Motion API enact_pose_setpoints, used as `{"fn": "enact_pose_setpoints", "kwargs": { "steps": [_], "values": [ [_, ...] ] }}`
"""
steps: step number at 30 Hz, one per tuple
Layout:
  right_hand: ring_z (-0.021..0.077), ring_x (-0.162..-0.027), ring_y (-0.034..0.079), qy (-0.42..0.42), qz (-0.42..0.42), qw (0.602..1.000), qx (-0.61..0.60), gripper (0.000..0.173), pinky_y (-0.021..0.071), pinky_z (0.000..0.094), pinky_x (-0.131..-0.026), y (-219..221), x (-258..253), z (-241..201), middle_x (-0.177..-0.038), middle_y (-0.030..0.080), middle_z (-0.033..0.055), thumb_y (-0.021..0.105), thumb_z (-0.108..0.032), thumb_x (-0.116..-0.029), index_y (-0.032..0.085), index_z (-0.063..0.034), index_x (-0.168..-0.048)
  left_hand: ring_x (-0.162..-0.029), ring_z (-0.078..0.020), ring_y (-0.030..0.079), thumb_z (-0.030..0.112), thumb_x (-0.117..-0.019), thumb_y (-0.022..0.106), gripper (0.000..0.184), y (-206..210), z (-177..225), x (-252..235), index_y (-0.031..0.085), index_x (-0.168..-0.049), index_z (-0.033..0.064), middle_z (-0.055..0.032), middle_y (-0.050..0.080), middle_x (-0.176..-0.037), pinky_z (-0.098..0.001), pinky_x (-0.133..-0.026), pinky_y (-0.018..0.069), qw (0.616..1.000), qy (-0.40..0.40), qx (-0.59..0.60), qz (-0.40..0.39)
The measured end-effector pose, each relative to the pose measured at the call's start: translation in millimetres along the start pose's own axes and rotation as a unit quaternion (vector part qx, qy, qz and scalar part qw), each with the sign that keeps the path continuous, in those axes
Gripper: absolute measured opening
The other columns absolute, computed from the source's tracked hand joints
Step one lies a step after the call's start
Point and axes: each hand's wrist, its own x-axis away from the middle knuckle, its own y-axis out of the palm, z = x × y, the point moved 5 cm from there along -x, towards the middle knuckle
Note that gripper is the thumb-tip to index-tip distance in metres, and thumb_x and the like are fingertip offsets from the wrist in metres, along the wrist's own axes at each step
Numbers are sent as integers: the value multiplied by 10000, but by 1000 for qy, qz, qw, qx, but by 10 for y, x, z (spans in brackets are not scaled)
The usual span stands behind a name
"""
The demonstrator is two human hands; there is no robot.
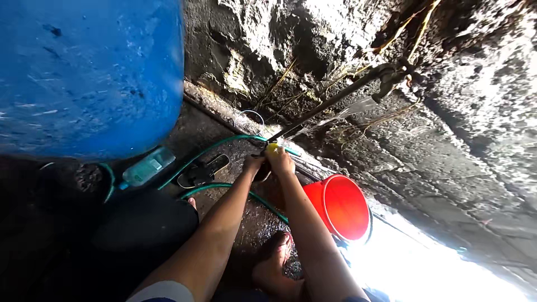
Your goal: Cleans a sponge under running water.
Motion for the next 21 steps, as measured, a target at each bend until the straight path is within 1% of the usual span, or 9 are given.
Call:
{"fn": "enact_pose_setpoints", "kwargs": {
  "steps": [5,8,9,11,14,16,18,19,21],
  "values": [
    [416,-1239,623,36,12,998,-55,763,496,616,-1020,-59,-53,-53,-1335,638,239,551,-632,-985,471,-58,-1482,-863,-250,682,494,-998,614,521,101,-140,166,559,-1322,89,-128,658,-1046,-418,-758,600,937,-79,261,-218],
    [423,-1242,613,27,28,997,-61,775,497,630,-1003,-31,-104,-42,-1380,604,239,605,-640,-949,502,-79,-1473,-702,-187,636,599,-1027,474,572,105,-141,162,577,-1237,78,-98,640,-912,-333,-624,561,955,-56,247,-153],
    [430,-1234,611,15,47,997,-64,772,506,634,-987,-33,-103,-48,-1394,589,240,632,-631,-937,508,-88,-1472,-769,-199,635,570,-1028,512,584,43,-128,143,552,-1320,66,-128,645,-986,-343,-664,557,975,-27,200,-89],
    [428,-1215,618,-14,101,992,-70,751,525,631,-956,-61,-57,-90,-1394,585,233,665,-623,-921,539,-103,-1449,-1152,-342,635,548,-962,658,853,-91,-64,93,322,-1548,28,-252,609,-1308,-500,-971,537,999,1,53,-4],
    [423,-1210,621,-25,126,989,-76,746,531,630,-942,21,-49,-80,-1390,584,227,677,-606,-922,525,-127,-1474,-1253,-426,588,526,-829,811,1084,-134,101,116,229,-1556,-28,-302,537,-1397,-587,-1042,483,993,17,-106,52],
    [417,-1220,626,15,80,993,-80,767,518,631,-969,140,-109,28,-1414,584,223,596,-649,-953,506,-100,-1481,-1243,-412,585,332,-831,857,935,-94,96,98,325,-1506,-36,-298,561,-1359,-566,-1046,481,998,45,-31,39],
    [410,-1233,627,48,41,991,-117,748,505,613,-1011,187,-127,85,-1408,592,232,527,-640,-995,486,-69,-1477,-1151,-327,638,208,-893,791,614,-64,28,101,515,-1401,1,-229,643,-1258,-504,-991,526,986,55,159,-9],
    [404,-1234,630,53,36,988,-137,735,507,599,-1021,222,-109,97,-1388,606,236,503,-620,-1013,474,-53,-1479,-1096,-290,664,221,-945,721,484,-44,-4,145,572,-1365,33,-191,675,-1214,-478,-942,551,964,39,258,-46],
    [397,-1215,643,55,57,983,-167,735,521,578,-1018,320,32,87,-1334,633,250,485,-601,-1029,450,-20,-1477,-1084,-284,681,436,-1015,591,505,-2,-46,243,548,-1406,120,-152,687,-1225,-497,-912,569,929,-1,346,-135]
  ]
}}
